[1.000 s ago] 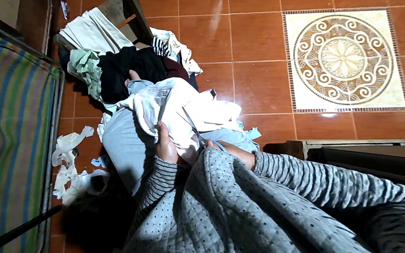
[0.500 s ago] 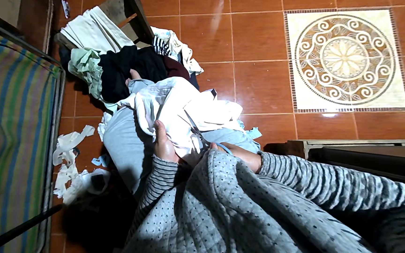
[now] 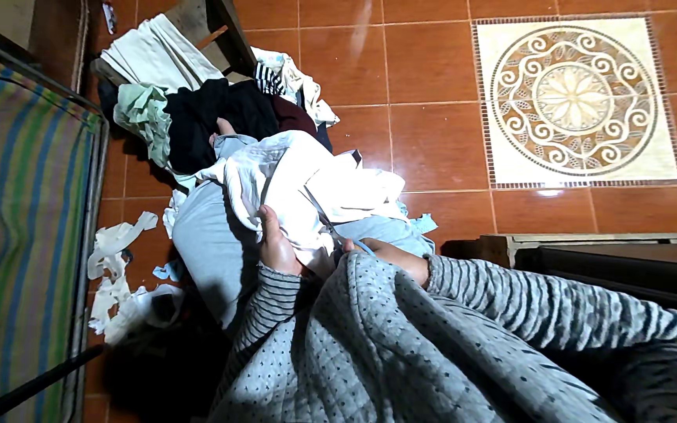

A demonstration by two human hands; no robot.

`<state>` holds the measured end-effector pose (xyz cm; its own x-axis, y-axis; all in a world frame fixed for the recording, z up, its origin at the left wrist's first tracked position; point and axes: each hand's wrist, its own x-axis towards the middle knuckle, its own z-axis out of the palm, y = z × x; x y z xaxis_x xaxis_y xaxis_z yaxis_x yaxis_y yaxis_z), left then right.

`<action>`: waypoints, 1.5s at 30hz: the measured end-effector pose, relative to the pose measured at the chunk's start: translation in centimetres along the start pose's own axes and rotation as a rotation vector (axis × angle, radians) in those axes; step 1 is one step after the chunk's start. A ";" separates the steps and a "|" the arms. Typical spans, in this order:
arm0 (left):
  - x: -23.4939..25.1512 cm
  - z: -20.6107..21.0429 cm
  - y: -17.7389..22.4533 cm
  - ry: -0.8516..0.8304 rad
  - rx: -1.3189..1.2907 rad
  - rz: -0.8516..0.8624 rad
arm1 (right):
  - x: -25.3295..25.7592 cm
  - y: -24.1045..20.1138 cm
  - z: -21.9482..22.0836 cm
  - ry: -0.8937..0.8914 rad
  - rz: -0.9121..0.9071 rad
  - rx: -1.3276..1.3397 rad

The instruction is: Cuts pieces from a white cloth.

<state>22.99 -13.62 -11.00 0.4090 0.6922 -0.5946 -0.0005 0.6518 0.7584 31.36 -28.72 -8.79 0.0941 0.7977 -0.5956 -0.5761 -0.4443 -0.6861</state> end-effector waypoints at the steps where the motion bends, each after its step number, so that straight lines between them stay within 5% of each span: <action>1: -0.1 0.1 0.1 0.010 0.007 0.001 | 0.1 0.1 -0.1 0.003 -0.006 -0.001; 20: -0.1 0.0 -0.2 0.035 0.080 0.015 | 1.0 -0.1 0.2 -0.040 0.041 0.086; 25: -0.2 0.0 -0.2 0.042 0.083 0.029 | -1.5 -5.4 2.9 0.128 0.194 0.111; 31: -0.1 -0.1 -0.5 0.041 0.043 -0.007 | 1.3 0.2 0.5 -0.013 0.051 0.148; 35: -0.1 -0.1 -0.4 0.037 0.044 -0.008 | 1.2 0.0 0.5 -0.006 0.067 0.151; 39: -0.4 0.1 -0.1 0.048 0.084 0.018 | -1.0 -4.6 2.9 0.138 0.205 0.103; 45: -0.5 0.2 -0.2 0.030 0.062 0.016 | 2.5 -0.4 1.1 0.000 0.008 0.088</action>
<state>22.94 -14.09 -10.79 0.3823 0.7117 -0.5893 0.0504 0.6207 0.7824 30.95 -26.14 -9.54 0.0893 0.7943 -0.6009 -0.6461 -0.4129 -0.6419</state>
